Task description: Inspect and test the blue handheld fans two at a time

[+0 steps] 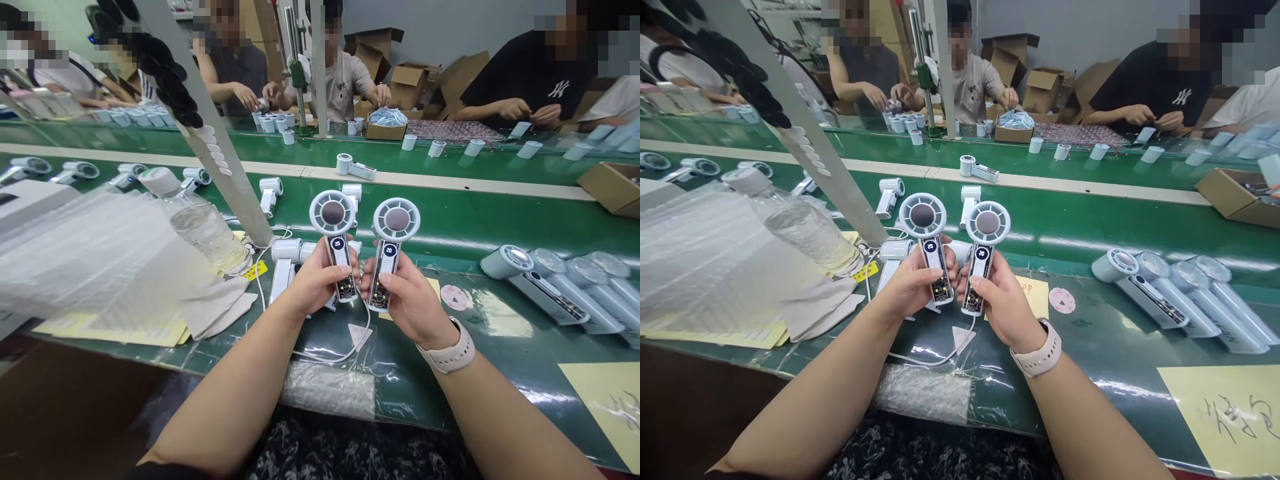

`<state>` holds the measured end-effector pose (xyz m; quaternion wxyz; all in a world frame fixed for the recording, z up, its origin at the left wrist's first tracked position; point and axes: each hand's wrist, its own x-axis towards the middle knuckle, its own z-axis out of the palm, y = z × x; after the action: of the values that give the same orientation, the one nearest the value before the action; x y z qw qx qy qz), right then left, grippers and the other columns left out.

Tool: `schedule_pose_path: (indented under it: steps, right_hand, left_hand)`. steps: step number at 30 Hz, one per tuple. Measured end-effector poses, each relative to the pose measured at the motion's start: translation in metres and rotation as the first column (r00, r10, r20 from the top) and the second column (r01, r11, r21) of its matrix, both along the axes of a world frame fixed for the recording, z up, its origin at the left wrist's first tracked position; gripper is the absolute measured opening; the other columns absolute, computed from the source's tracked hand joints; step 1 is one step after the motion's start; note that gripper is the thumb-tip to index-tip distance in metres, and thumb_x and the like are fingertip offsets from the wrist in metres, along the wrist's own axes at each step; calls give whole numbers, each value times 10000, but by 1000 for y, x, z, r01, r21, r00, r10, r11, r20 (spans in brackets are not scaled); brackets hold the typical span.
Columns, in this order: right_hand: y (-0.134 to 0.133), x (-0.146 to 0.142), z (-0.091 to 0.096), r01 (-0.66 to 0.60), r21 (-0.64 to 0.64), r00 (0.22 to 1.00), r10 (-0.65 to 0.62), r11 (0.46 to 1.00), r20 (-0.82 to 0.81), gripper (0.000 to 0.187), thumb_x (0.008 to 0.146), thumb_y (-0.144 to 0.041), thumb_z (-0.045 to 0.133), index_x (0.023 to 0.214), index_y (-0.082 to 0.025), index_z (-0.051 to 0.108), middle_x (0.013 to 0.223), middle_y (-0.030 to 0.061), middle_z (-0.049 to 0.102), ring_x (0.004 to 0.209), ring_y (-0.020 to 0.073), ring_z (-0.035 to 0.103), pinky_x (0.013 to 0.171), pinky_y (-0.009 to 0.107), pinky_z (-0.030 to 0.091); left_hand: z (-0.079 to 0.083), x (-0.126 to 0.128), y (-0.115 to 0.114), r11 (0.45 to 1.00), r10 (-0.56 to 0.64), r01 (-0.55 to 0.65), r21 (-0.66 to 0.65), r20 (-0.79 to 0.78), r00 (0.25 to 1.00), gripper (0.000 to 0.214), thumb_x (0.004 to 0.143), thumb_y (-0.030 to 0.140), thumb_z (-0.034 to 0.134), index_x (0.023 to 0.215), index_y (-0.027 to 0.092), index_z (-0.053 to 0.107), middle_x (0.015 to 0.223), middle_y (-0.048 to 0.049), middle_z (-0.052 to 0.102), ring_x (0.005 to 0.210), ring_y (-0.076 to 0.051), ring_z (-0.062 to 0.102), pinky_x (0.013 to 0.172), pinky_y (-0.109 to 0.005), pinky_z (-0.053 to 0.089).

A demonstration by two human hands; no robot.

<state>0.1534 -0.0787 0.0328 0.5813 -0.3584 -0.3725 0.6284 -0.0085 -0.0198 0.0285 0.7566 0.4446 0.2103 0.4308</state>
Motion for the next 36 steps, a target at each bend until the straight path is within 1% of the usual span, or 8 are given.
schedule_pose_path:
  steps: [5, 10, 16, 19, 22, 27, 31, 36]
  right_hand:
    - [1, 2, -3, 23, 1, 999, -23, 1000, 44, 338, 754, -290, 749, 1020, -269, 540, 900, -19, 623, 712, 142, 606, 624, 313, 559]
    - [2, 0, -7, 56, -31, 998, -55, 998, 42, 342, 781, -383, 722, 1042, -256, 540, 837, -21, 624, 628, 136, 591, 532, 290, 531]
    - [-1, -3, -4, 9, 35, 999, -11, 999, 37, 312, 788, -422, 740, 977, -251, 561, 830, -19, 621, 625, 135, 584, 534, 293, 526]
    - [0, -2, -5, 29, 27, 998, -30, 999, 50, 311, 801, -411, 733, 1008, -259, 558, 826, -17, 619, 629, 144, 579, 534, 301, 520]
    - [3, 0, -7, 45, -18, 998, -44, 999, 41, 341, 789, -408, 737, 1040, -263, 556, 839, -13, 626, 650, 154, 591, 553, 311, 529]
    - [3, 1, -6, 50, -35, 999, -49, 998, 23, 326, 771, -429, 738, 991, -253, 574, 847, -8, 628, 656, 158, 600, 550, 312, 525]
    - [2, -2, -4, 22, 13, 998, -23, 1000, 57, 252, 784, -406, 723, 924, -254, 579, 802, -5, 608, 621, 167, 571, 529, 334, 500]
    - [1, -2, -3, 10, 62, 995, -16, 998, 94, 218, 808, -394, 703, 935, -271, 575, 812, 5, 613, 636, 185, 570, 546, 360, 502]
  left_hand:
    - [1, 1, 1, 999, 45, -45, -8, -15, 999, 502, 647, 243, 791, 1058, 207, 504, 808, 35, 594, 673, -123, 581, 621, -285, 475]
    - [0, 3, 3, 987, 154, -156, -31, -48, 987, 453, 671, 299, 772, 999, 215, 472, 756, 52, 578, 630, -112, 558, 586, -264, 464]
    - [1, 2, 0, 999, 17, -16, 49, -16, 1000, 459, 689, 349, 792, 1019, 206, 507, 782, 36, 594, 636, -121, 567, 583, -273, 464]
    - [1, 2, 0, 999, 30, -28, 44, -40, 999, 436, 699, 352, 798, 988, 207, 506, 789, 36, 591, 631, -119, 567, 590, -278, 460]
    - [3, 3, 0, 999, 32, -31, 23, -49, 998, 468, 701, 350, 807, 1039, 207, 517, 804, 34, 588, 647, -122, 573, 614, -286, 462]
    - [3, 2, 0, 1000, 16, -15, 19, -67, 998, 464, 706, 362, 793, 1048, 203, 523, 803, 28, 589, 631, -130, 569, 602, -293, 447]
    - [2, 3, 0, 999, 39, -38, 17, -51, 998, 382, 704, 299, 761, 988, 198, 526, 808, 26, 587, 638, -127, 565, 628, -303, 456]
    - [1, 3, 1, 997, 63, -61, 51, -48, 997, 347, 707, 289, 752, 950, 198, 521, 833, 20, 604, 648, -129, 586, 654, -317, 482]
